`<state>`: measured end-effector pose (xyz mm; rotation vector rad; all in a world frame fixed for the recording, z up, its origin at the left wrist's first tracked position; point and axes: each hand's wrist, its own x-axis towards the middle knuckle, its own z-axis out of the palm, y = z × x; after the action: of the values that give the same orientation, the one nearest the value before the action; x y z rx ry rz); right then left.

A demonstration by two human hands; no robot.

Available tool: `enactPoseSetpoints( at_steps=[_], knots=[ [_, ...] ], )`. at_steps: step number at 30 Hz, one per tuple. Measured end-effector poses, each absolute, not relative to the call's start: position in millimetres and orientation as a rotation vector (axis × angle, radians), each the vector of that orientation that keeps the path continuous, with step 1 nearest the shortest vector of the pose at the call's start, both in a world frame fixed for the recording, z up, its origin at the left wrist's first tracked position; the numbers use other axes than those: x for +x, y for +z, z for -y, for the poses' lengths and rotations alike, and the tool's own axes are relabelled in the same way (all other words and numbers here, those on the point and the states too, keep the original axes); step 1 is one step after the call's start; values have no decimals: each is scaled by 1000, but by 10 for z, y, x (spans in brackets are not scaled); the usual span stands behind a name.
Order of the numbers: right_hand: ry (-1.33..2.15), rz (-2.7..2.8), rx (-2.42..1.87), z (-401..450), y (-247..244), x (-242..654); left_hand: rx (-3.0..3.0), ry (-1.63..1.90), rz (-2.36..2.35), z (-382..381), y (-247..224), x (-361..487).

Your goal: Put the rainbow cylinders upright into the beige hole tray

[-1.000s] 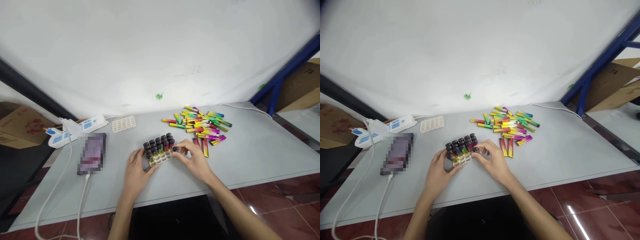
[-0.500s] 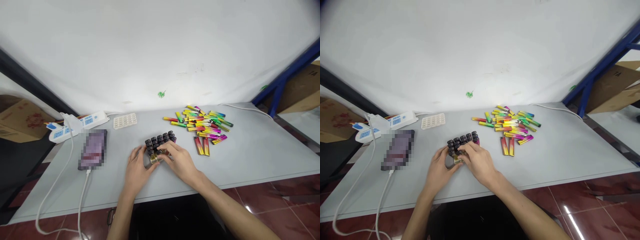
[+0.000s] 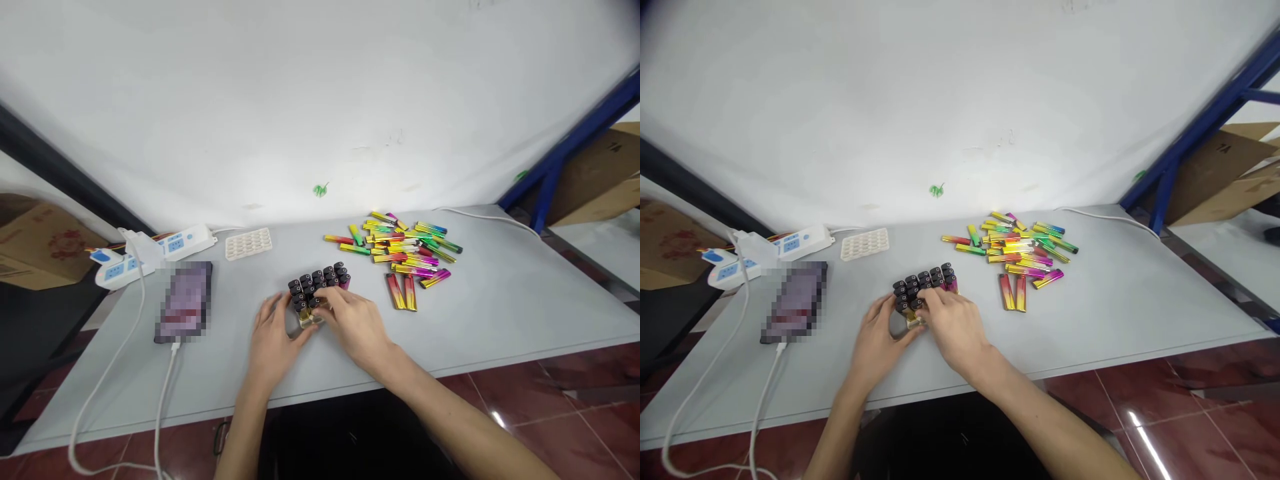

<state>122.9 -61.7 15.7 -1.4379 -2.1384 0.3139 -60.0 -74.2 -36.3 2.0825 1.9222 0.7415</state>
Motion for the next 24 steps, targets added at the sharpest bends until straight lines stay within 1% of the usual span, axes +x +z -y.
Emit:
enactPoseSetpoints(
  at_steps=[3, 5, 7, 11, 14, 19, 21, 24],
  knots=[
    [463, 2029, -1474, 671, 139, 1302, 2071, 750, -1934, 744, -371, -603],
    [456, 1963, -1515, 687, 130, 1456, 2060, 737, -1947, 746, -365, -603],
    [344, 1904, -1641, 673, 116, 1682, 2052, 716, -1958, 746, -352, -603],
    [-144, 1829, -1957, 596, 22, 2137, 2037, 672, -1975, 742, -340, -607],
    [-293, 1892, -2043, 559, -89, 2277, 2047, 666, -1978, 737, -357, -618],
    [-195, 1979, -1969, 497, -156, 2170, 2015, 629, -2007, 740, -364, -627],
    [-36, 1962, -1907, 444, -126, 2110, 2010, 626, -2009, 743, -354, -623],
    [344, 1879, -1719, 362, -67, 2035, 2019, 625, -2010, 744, -348, -617]
  ],
)
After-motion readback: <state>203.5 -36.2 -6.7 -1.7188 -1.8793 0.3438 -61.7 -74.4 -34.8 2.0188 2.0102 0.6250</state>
